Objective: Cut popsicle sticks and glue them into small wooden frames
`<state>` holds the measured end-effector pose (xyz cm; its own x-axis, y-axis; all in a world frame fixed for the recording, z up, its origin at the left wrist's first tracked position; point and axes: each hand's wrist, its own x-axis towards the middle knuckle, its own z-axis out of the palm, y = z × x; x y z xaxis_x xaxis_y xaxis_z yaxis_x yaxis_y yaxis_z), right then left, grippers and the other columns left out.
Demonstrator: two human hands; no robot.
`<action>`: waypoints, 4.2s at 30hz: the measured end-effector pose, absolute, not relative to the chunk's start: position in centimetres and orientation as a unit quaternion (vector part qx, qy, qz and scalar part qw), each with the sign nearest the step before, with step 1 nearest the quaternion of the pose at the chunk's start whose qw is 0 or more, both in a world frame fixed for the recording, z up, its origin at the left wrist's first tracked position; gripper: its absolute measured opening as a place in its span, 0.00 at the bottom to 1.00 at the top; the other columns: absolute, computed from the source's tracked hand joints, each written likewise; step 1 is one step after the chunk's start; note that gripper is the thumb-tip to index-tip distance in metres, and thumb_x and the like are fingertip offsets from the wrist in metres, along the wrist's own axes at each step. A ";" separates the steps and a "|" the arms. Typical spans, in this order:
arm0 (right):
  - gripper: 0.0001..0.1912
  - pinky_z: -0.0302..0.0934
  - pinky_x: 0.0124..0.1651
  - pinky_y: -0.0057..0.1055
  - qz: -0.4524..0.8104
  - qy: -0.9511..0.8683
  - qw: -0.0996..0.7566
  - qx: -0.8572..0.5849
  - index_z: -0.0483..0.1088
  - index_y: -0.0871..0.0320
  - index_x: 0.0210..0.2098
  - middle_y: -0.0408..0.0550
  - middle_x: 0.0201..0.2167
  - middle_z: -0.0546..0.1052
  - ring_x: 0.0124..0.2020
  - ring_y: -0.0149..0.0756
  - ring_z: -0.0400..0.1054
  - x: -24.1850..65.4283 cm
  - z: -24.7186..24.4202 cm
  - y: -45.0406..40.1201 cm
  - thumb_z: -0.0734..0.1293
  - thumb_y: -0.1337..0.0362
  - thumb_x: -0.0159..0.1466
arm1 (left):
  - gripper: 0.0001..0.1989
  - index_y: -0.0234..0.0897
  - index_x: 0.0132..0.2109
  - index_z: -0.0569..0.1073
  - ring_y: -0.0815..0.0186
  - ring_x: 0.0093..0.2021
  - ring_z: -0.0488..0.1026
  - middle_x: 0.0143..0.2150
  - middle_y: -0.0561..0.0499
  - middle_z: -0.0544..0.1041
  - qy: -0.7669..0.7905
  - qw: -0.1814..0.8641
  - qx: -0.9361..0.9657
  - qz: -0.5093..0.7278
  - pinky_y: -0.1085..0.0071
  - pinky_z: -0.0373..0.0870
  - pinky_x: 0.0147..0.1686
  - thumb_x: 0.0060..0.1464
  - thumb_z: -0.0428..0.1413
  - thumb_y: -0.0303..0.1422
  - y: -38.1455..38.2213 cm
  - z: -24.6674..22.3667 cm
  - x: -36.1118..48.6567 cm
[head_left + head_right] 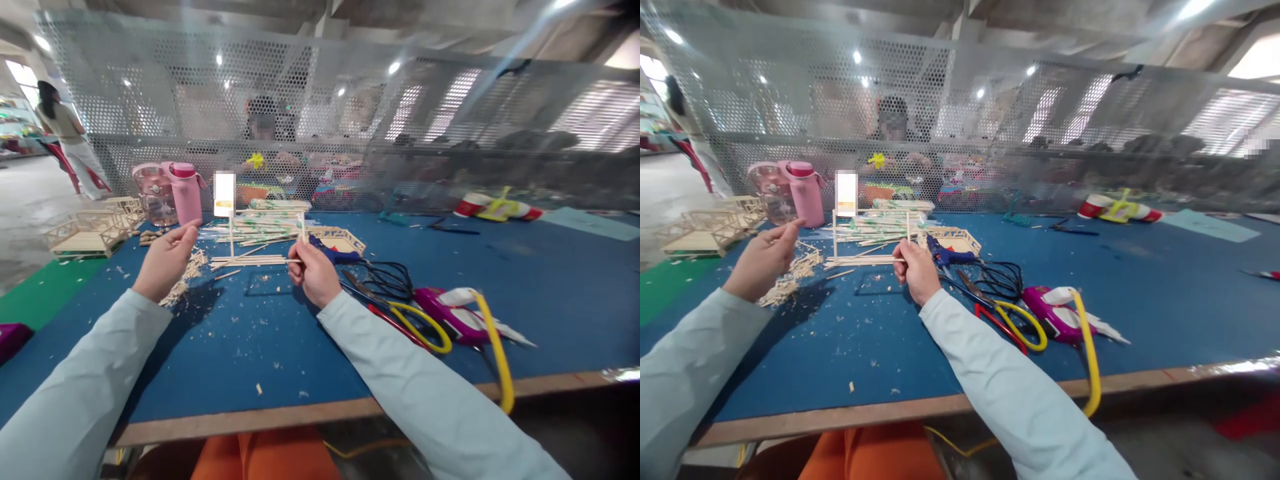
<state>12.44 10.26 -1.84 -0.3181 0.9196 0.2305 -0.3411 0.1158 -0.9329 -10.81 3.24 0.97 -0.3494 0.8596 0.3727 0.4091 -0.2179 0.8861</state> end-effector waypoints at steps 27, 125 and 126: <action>0.19 0.40 0.12 0.19 0.614 -0.511 0.526 -0.292 0.58 0.57 0.23 0.31 0.08 0.55 0.08 0.20 0.47 13.2 -1.9 11.3 0.64 0.48 0.53 | 0.18 0.32 0.36 0.78 0.61 0.29 0.72 0.25 0.48 0.77 0.719 -0.091 0.436 0.533 0.71 0.65 0.28 0.46 0.53 0.42 3.6 0.5 -14.2; 0.20 0.59 0.24 0.21 0.593 -0.559 0.516 -0.265 0.67 0.62 0.24 0.43 0.22 0.73 0.20 0.24 0.66 13.9 -0.2 10.1 0.61 0.50 0.58 | 0.18 0.35 0.26 0.67 0.75 0.15 0.50 0.14 0.59 0.55 0.530 0.335 0.606 0.489 0.78 0.46 0.15 0.53 0.48 0.45 2.5 -1.1 -7.1; 0.20 0.58 0.23 0.20 0.565 -0.536 0.557 -0.289 0.65 0.61 0.23 0.42 0.21 0.72 0.19 0.23 0.64 14.2 0.0 10.5 0.60 0.50 0.58 | 0.18 0.35 0.26 0.67 0.76 0.15 0.50 0.14 0.60 0.54 0.527 0.344 0.594 0.501 0.78 0.46 0.15 0.52 0.49 0.45 2.5 -1.1 -7.2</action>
